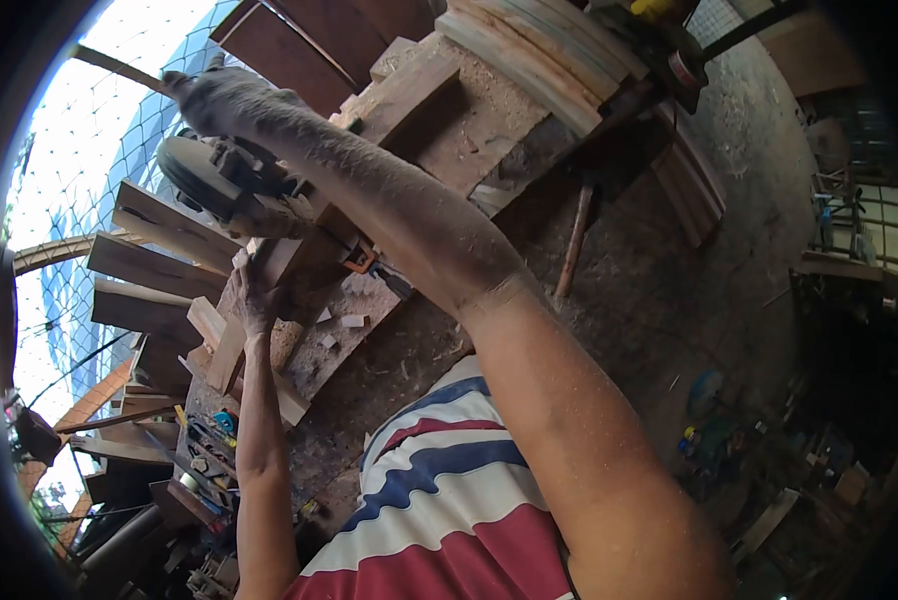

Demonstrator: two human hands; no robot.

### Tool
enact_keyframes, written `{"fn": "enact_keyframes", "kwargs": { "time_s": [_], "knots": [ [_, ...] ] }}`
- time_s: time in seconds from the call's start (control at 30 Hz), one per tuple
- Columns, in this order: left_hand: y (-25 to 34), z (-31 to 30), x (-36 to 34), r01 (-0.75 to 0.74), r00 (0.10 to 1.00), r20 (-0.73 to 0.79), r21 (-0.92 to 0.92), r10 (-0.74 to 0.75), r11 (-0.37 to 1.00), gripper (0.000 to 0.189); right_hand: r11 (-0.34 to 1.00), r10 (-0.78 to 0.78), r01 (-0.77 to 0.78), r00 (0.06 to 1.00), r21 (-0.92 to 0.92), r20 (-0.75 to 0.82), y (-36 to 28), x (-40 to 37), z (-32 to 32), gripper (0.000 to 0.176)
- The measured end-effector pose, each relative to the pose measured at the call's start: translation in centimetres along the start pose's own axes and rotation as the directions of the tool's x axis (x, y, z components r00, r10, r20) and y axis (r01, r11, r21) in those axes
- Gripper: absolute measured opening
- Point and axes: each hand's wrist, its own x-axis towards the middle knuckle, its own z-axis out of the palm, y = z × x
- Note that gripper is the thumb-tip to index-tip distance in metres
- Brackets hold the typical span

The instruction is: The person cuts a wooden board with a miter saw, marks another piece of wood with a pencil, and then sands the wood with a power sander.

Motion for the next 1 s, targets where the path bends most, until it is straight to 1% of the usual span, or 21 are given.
{"fn": "enact_keyframes", "kwargs": {
  "time_s": [0.03,0.07,0.13,0.17,0.2,0.27,0.3,0.33,0.4,0.43,0.5,0.53,0.57,0.6,0.63,0.67,0.73,0.8,0.9,0.97,1.0],
  "knots": [
    [0.0,-0.1,0.0,0.034,0.999,0.023,-0.027,-0.033,0.999,0.096,0.992,-0.106,0.105,0.994,-0.074,-0.01,2.1,2.0,0.5,0.068],
    [-0.3,-0.1,-0.1,0.009,1.0,0.002,-0.015,-0.009,1.0,0.096,0.999,0.026,-0.027,0.999,0.031,0.019,4.7,1.1,0.0,0.06],
    [-0.8,0.3,-0.2,-0.027,0.998,-0.049,0.019,0.028,0.999,0.096,0.927,0.289,-0.299,0.954,0.224,0.076,9.7,-0.9,-1.3,0.046],
    [-0.6,0.1,-0.3,0.009,1.0,-0.023,0.057,-0.008,0.998,0.097,0.943,0.287,-0.242,0.939,-0.226,0.192,12.1,-2.7,-1.5,0.056],
    [-0.5,-0.1,-0.2,0.072,0.997,0.012,0.028,-0.072,0.997,0.097,0.771,0.335,-0.096,0.902,-0.629,0.273,15.1,-4.3,-1.1,0.068],
    [-0.2,-0.1,-0.1,0.154,0.983,0.108,-0.042,-0.149,0.987,0.098,0.595,0.327,0.104,0.875,-0.797,0.358,23.6,-8.3,3.2,0.067],
    [0.0,-0.2,0.0,0.14,0.986,0.1,-0.064,-0.134,0.988,0.099,0.545,0.207,0.17,0.921,-0.821,0.329,26.6,-10.5,5.1,0.062],
    [-0.1,-0.2,0.0,0.116,0.99,0.088,-0.063,-0.11,0.991,0.098,0.485,0.076,0.231,0.95,-0.843,0.304,27.8,-11.8,6.0,0.058],
    [-0.4,-0.4,-0.1,0.071,0.995,0.073,-0.047,-0.068,0.996,0.096,0.452,0.033,0.274,0.946,-0.849,0.323,26.7,-12.6,4.9,0.049],
    [-0.3,-0.3,0.0,0.051,0.998,0.05,-0.038,-0.049,0.998,0.096,0.403,-0.019,0.347,0.928,-0.847,0.371,26.5,-13.5,3.6,0.049],
    [0.0,-0.7,0.0,0.01,1.0,0.012,-0.012,-0.01,1.0,0.094,0.437,-0.046,0.42,0.894,-0.795,0.446,24.4,-17.2,-0.5,0.055],
    [0.1,-0.7,0.0,0.014,1.0,0.015,-0.022,-0.013,1.0,0.094,0.451,-0.067,0.455,0.875,-0.768,0.479,23.4,-19.3,-2.5,0.059],
    [0.1,-0.7,-0.1,0.02,1.0,0.015,-0.032,-0.019,0.999,0.094,0.624,0.054,0.364,0.862,-0.692,0.503,23.2,-21.7,-3.9,0.062],
    [0.2,-0.6,0.0,0.028,1.0,0.015,-0.042,-0.028,0.999,0.094,0.765,0.164,0.241,0.824,-0.598,0.542,22.9,-24.3,-5.5,0.065],
    [0.7,-0.8,0.0,0.097,0.994,0.056,-0.072,-0.093,0.993,0.096,0.912,0.142,0.073,0.867,-0.405,0.477,23.7,-28.0,-6.7,0.061],
    [0.6,-0.7,0.0,0.084,0.996,0.047,-0.076,-0.081,0.994,0.096,0.97,0.049,0.028,0.95,-0.241,0.31,24.9,-32.4,-7.1,0.065],
    [0.3,-0.4,0.1,0.062,0.998,0.021,-0.08,-0.06,0.995,0.096,0.965,0.235,-0.193,0.938,-0.179,0.253,22.1,-38.4,-10.1,0.068],
    [0.4,-0.3,0.0,0.063,0.998,0.012,-0.061,-0.062,0.996,0.094,0.913,0.381,-0.35,0.915,-0.209,0.133,21.6,-42.6,-11.7,0.072],
    [0.5,-0.3,0.2,0.062,0.998,0.011,-0.062,-0.061,0.996,0.092,0.881,0.392,-0.371,0.92,-0.293,0.014,21.8,-42.9,-14.4,0.074],
    [1.5,-1.0,0.3,0.055,0.998,-0.002,-0.082,-0.055,0.995,0.091,0.878,0.335,-0.338,0.94,-0.339,-0.068,23.2,-40.2,-15.7,0.075],
    [1.6,-1.3,0.5,0.068,0.998,0.016,-0.074,-0.067,0.995,0.091,0.874,0.304,-0.323,0.946,-0.363,-0.108,24.2,-38.3,-16.3,0.075]
  ]
}}
